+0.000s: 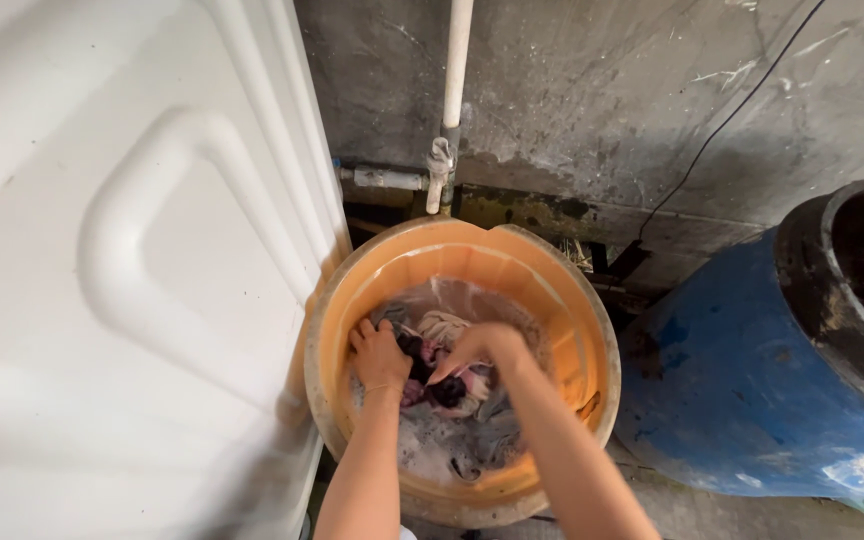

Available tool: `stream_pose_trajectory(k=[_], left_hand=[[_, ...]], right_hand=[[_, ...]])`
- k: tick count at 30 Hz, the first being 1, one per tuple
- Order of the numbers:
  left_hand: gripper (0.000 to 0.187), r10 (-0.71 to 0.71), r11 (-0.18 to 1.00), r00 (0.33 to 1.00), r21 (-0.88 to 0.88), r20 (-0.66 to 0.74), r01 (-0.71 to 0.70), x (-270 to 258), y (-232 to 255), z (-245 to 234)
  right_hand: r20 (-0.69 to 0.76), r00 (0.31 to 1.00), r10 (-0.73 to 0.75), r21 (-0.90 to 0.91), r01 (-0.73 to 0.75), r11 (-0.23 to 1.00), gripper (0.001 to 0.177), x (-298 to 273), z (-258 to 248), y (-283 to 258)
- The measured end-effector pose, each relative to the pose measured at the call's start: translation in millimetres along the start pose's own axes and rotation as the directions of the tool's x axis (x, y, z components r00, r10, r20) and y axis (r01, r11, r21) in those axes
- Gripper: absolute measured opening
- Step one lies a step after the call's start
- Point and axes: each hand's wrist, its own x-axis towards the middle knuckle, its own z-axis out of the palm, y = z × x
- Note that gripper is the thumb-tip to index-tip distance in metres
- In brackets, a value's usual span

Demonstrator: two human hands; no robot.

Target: Washing clothes by hand using a plastic wash bucket and soap water.

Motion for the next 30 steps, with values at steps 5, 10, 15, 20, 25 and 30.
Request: stream_pose_trajectory(k=[5, 10, 15, 20, 25, 30], left_hand=[[0.087, 0.023, 0.987, 0.957, 0.144, 0.29, -0.067, 13, 11, -30], [0.092, 0.018, 0.97, 0.866, 0.2, 0.499, -0.136, 24, 32, -58], [0.109, 0.256, 0.966, 0.894, -0.058, 0.368, -0.253, 50, 67, -63], [0.124, 0.389, 0.88, 0.898, -0.37, 0.204, -0.297, 33, 97, -92], [0.107, 0.461, 0.704, 0.887, -0.618, 0.021, -0.351, 38, 100, -121], [0.048, 0.549, 0.205, 0.813, -0.974, 0.196, 0.097, 53, 90, -111]], right_hand=[[-0.447, 0.893, -0.057, -0.097, 0.015, 0.995, 0.072, -9, 0, -2], [-0.644, 0.759, -0.095, -0.138, 0.007, 0.99, 0.052, 38, 32, 11], [-0.713, 0.689, -0.13, -0.204, -0.026, 0.979, 0.039, -3, -29, -3], [-0.608, 0.771, -0.188, 0.112, 0.317, 0.942, 0.044, -150, -105, -53], [-0.765, 0.583, -0.275, 0.16, 0.585, 0.795, 0.034, -258, -152, -77], [-0.865, 0.341, -0.367, 0.198, 0.905, 0.376, 0.028, -287, -165, -67]])
